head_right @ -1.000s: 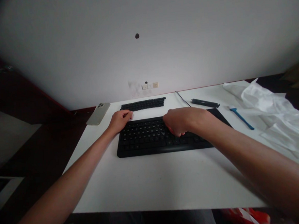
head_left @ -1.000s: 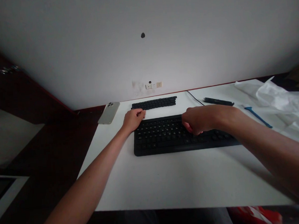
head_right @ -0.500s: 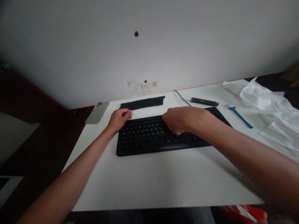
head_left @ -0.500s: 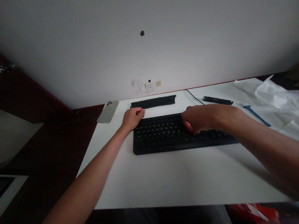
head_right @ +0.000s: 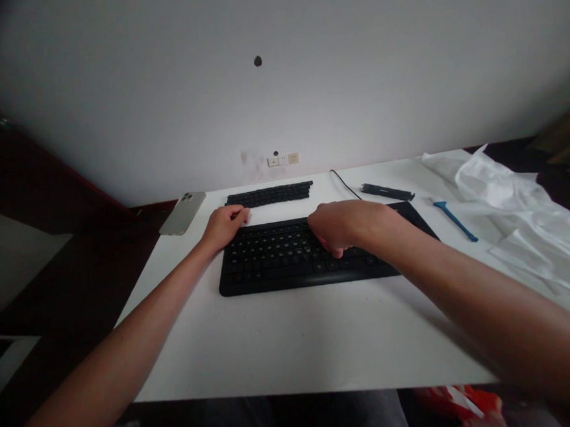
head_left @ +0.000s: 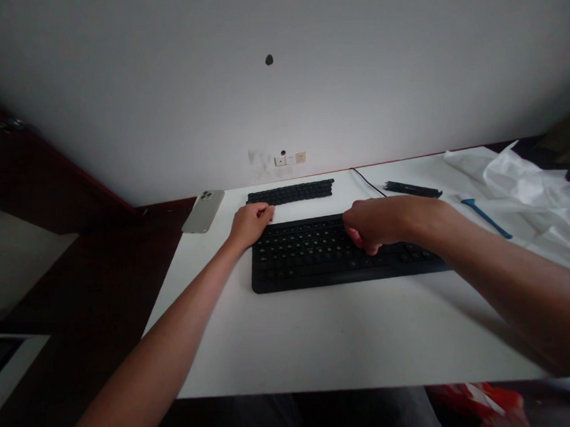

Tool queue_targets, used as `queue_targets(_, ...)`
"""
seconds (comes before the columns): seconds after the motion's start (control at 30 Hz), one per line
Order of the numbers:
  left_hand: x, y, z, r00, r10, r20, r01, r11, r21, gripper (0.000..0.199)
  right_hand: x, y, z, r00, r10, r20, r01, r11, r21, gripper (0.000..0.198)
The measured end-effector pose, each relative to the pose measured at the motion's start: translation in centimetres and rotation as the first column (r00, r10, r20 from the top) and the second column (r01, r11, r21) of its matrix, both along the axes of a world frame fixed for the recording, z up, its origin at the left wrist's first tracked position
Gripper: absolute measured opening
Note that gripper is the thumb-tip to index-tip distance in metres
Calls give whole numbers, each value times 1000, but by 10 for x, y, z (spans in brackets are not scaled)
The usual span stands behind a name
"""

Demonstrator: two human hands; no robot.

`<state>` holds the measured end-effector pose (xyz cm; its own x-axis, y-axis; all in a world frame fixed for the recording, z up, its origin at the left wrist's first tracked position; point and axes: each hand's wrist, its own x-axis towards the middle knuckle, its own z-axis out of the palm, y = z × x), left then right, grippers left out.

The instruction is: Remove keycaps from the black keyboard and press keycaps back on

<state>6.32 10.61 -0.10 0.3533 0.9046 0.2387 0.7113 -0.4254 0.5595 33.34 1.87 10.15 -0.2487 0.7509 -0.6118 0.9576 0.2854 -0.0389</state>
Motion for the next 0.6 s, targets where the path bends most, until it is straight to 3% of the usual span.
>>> queue_targets(0.6, 0, -1, 1, 1000, -21, 0, 21, 1000, 8, 43, 12, 7, 3, 994, 23, -103, -31, 996, -81, 17)
